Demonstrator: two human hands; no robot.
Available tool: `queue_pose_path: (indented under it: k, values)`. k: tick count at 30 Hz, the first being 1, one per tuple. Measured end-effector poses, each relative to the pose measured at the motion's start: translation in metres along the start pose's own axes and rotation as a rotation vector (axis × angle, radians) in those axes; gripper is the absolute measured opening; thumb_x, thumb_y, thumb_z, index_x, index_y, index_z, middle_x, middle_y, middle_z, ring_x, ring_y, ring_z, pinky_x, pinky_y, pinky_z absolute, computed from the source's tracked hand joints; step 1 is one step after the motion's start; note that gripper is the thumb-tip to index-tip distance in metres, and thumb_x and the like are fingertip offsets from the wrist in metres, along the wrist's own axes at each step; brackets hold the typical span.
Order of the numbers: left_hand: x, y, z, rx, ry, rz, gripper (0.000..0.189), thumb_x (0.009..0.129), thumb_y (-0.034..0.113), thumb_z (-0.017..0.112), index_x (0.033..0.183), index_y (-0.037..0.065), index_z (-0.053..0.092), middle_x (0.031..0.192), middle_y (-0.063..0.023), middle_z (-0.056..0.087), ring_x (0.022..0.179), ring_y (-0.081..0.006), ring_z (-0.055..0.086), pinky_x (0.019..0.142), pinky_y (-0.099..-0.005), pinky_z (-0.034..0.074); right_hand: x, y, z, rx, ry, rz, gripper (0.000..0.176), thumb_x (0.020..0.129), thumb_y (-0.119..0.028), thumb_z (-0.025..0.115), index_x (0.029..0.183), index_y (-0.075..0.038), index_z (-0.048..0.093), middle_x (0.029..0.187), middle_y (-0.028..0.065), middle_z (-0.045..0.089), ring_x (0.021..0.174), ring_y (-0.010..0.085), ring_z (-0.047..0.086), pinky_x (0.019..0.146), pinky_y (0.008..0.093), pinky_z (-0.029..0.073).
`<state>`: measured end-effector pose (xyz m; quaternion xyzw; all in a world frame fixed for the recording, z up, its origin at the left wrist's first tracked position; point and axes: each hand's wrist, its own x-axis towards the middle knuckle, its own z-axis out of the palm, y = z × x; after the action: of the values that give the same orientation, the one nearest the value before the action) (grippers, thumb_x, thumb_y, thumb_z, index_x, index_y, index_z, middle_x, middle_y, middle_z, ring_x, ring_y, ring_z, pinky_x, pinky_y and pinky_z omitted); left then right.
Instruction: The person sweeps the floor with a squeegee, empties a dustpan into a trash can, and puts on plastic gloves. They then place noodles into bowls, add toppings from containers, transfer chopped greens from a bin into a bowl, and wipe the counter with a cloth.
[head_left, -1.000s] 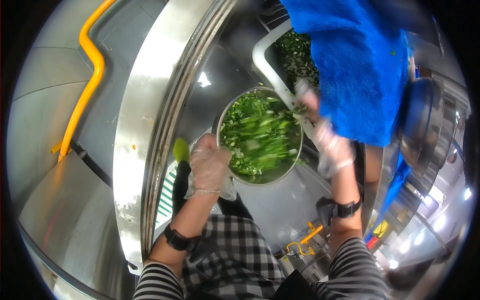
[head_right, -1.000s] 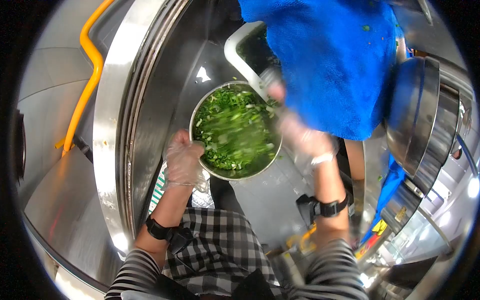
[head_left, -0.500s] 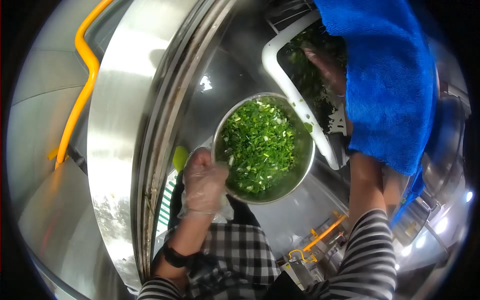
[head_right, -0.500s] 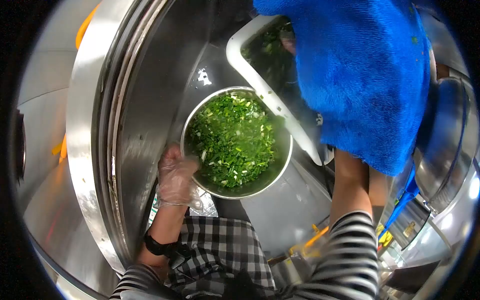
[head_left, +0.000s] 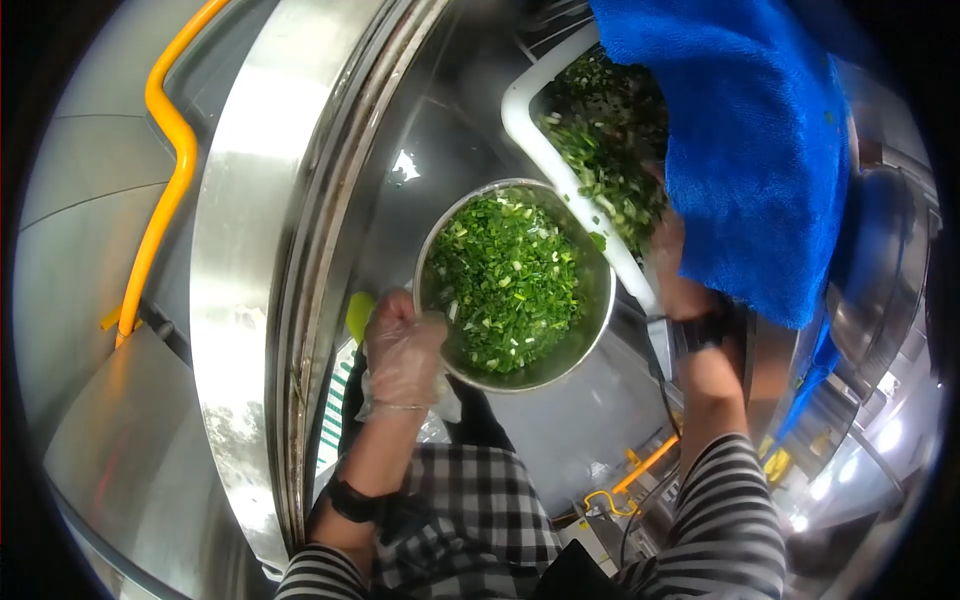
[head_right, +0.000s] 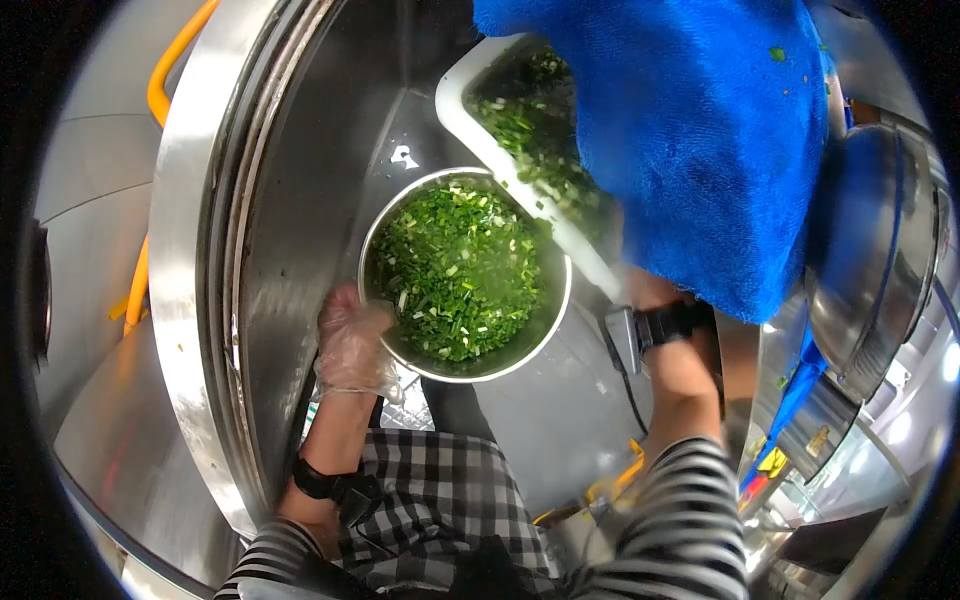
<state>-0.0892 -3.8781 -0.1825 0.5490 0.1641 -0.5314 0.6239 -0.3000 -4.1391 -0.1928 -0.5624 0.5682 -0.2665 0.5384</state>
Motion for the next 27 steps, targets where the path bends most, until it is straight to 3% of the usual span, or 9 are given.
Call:
queue_pose_path:
  k: [2,5,8,12,16,20,21,23,27]
  values:
    - [0.0,-0.002,0.001,0.065,-0.025,0.085,0.033,0.063,-0.016,0.054,0.065,0.015,0.043,0.066,0.004,0.041,0.056,-0.0068,0.042,0.049,-0.0207,0.038,-0.02,-0.024,0.007,0.071,-0.01,0.011,0.043,0.081,-0.029,0.052,0.115,-0.002,0.052,0.119,0.0192,0.049,0.111,0.0265,0.047,0.093,0.0373,0.036]
    - [-0.002,-0.005,0.002,-0.085,-0.046,-0.01,0.033,0.063,-0.017,0.053,0.067,0.015,0.044,0.065,0.0042,0.04,0.056,-0.0068,0.042,0.05,-0.0215,0.039,-0.052,-0.069,0.023,-0.183,-0.334,-0.123,0.044,0.08,-0.029,0.054,0.114,-0.001,0.052,0.119,0.0197,0.048,0.111,0.0268,0.047,0.095,0.0376,0.035]
    - [-0.005,-0.004,0.006,-0.066,-0.032,0.055,0.033,0.062,-0.017,0.053,0.068,0.014,0.044,0.066,0.0043,0.041,0.057,-0.0068,0.042,0.051,-0.0215,0.04,-0.059,-0.089,0.019,-0.597,-0.795,-0.68,0.056,0.079,-0.04,0.054,0.12,-0.002,0.049,0.124,0.0199,0.045,0.117,0.0279,0.041,0.095,0.0387,0.034]
    - [0.003,-0.015,0.0,0.074,0.0,0.109,0.032,0.062,-0.017,0.054,0.071,0.013,0.046,0.068,0.0048,0.042,0.058,-0.0067,0.043,0.053,-0.0207,0.04,0.007,-0.035,-0.035,-0.801,-0.16,-0.295,0.054,0.079,-0.037,0.055,0.122,-0.005,0.048,0.125,0.0177,0.045,0.116,0.0282,0.042,0.096,0.0397,0.034]
    - [-0.004,-0.014,0.008,0.072,0.034,0.108,0.03,0.062,-0.016,0.051,0.076,0.01,0.048,0.071,0.0023,0.045,0.061,-0.0086,0.046,0.057,-0.0214,0.041,0.057,0.019,-0.04,-1.07,-0.178,-0.188,0.055,0.076,-0.034,0.058,0.122,-0.006,0.047,0.124,0.0162,0.045,0.115,0.0276,0.043,0.095,0.0389,0.035]
    - [0.002,-0.017,0.008,0.127,0.064,0.097,0.03,0.063,-0.016,0.048,0.08,0.008,0.049,0.075,0.0,0.047,0.065,-0.0109,0.048,0.061,-0.0237,0.042,0.024,0.024,-0.019,-0.744,-0.271,-0.035,0.056,0.073,-0.03,0.061,0.122,-0.008,0.047,0.123,0.0148,0.046,0.113,0.027,0.044,0.094,0.0381,0.036]
    - [0.003,-0.016,0.011,0.124,0.06,0.1,0.03,0.063,-0.016,0.048,0.08,0.008,0.049,0.075,0.0,0.047,0.065,-0.0109,0.048,0.061,-0.0237,0.042,0.017,0.021,-0.021,-0.574,-0.234,0.018,0.057,0.073,-0.03,0.062,0.122,-0.008,0.046,0.123,0.0144,0.046,0.113,0.0269,0.044,0.094,0.0379,0.037]
    - [0.002,-0.013,0.014,0.107,0.096,0.142,0.029,0.063,-0.013,0.052,0.06,0.012,0.036,0.065,0.0082,0.033,0.058,-0.0025,0.03,0.05,-0.0175,0.026,0.004,0.01,-0.018,-0.197,-0.118,0.124,0.058,0.071,-0.028,0.064,0.123,-0.009,0.046,0.123,0.0137,0.046,0.112,0.0266,0.045,0.093,0.0375,0.037]
    - [0.0,-0.013,0.015,0.091,0.102,0.154,0.029,0.063,-0.013,0.052,0.061,0.012,0.036,0.065,0.0081,0.033,0.058,-0.0025,0.03,0.05,-0.0172,0.026,-0.041,-0.045,0.019,0.342,0.074,0.329,0.06,0.068,-0.024,0.067,0.123,-0.01,0.046,0.122,0.0122,0.047,0.111,0.026,0.046,0.092,0.0367,0.039]
